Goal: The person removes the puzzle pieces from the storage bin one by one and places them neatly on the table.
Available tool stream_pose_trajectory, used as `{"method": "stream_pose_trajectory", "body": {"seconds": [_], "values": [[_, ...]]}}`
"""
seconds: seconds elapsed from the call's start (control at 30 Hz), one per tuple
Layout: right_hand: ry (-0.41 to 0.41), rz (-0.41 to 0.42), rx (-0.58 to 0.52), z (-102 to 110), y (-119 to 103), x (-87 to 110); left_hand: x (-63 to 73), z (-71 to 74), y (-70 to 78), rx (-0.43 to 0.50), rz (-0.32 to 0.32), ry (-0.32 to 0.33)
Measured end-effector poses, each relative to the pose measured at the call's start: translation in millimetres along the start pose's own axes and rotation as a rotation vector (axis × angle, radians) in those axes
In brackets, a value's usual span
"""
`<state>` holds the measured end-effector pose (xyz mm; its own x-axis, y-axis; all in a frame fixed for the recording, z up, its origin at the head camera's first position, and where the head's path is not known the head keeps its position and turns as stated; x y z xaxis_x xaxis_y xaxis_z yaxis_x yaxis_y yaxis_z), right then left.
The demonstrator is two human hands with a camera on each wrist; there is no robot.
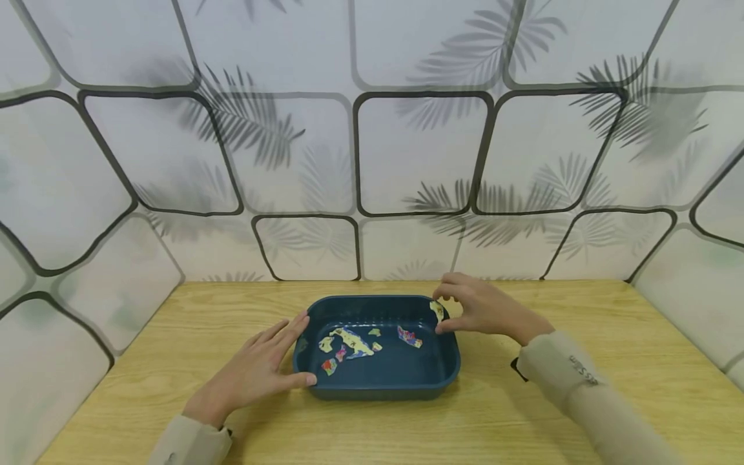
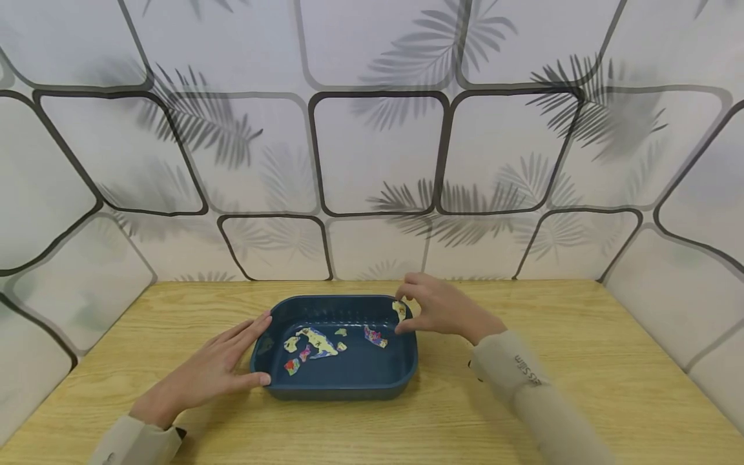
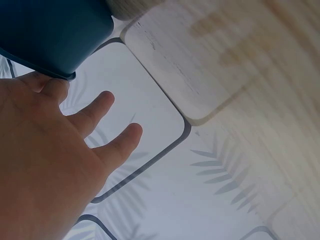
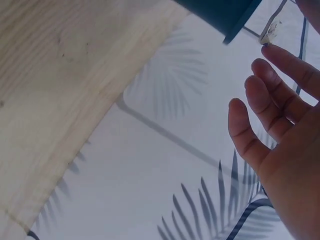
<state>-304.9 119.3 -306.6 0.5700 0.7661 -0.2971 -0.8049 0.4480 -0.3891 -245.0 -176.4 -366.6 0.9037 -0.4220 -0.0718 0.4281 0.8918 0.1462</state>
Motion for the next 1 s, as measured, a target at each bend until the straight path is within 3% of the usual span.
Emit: {"method": "stream_pose_trajectory", "body": {"seconds": [0.4, 1.0], "values": [[-0.006, -0.007, 0.041, 15, 9, 15.8, 0.7, 0.9, -0.7, -0.001, 0.003, -0.006], [-0.065, -0.093, 0.075, 1, 37, 36.5, 0.4, -0.7, 0.0, 0.019, -0.004, -0.002]]}}
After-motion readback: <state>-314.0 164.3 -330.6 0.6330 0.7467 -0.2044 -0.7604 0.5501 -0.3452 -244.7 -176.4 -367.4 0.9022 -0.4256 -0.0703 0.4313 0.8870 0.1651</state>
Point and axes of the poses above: each hand's wrist, its own x-axis away from the middle knuckle, its own z-axis out of the back of the hand, y = z × x, the point moved 9 cm from there along -x, towards the middle knuckle, and after that the axes turned 15 degrees about -x, right-handed, at the moved point
